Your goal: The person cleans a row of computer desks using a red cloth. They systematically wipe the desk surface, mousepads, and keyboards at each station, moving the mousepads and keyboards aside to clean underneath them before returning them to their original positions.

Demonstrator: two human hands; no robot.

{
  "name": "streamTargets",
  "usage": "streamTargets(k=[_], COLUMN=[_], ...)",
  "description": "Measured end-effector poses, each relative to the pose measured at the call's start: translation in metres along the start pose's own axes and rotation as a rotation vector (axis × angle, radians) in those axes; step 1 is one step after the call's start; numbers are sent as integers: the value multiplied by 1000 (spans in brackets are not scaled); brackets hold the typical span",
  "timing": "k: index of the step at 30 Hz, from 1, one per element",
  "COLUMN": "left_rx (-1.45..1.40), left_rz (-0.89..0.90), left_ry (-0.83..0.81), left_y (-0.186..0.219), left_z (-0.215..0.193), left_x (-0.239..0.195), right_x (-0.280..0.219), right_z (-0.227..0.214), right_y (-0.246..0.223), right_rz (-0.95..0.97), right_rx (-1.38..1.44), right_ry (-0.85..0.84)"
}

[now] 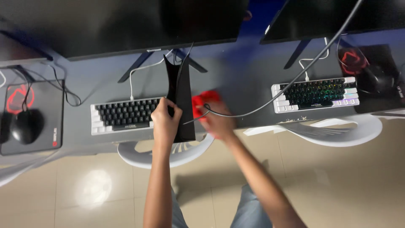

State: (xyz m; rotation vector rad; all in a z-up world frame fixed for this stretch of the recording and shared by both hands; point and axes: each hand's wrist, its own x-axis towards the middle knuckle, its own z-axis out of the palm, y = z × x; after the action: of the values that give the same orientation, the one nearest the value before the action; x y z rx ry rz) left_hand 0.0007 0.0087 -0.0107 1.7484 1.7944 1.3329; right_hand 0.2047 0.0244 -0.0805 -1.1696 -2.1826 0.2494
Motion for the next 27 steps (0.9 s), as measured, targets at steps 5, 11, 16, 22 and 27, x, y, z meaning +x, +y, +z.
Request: streamTargets(k=[5,11,16,22,27], left_rx=[-10,11,9,10,29], left_rz=[22,5,-24,-29,-98], left_ry=[-3,26,16,7,0], left_y=[-6,-11,-15,-25,-27], left_z=[3,8,11,5,-9], left_x=[10,20,21,23,19], right_x=[9,126,62,88,183], right_z=[14,140,140,40,145], right_y=[118,113,102,131,166], right_rz=[240,388,-98,392,554], right_rx=[-396,-539,-513,-263,-276], right_ry=[300,276,128,225,127])
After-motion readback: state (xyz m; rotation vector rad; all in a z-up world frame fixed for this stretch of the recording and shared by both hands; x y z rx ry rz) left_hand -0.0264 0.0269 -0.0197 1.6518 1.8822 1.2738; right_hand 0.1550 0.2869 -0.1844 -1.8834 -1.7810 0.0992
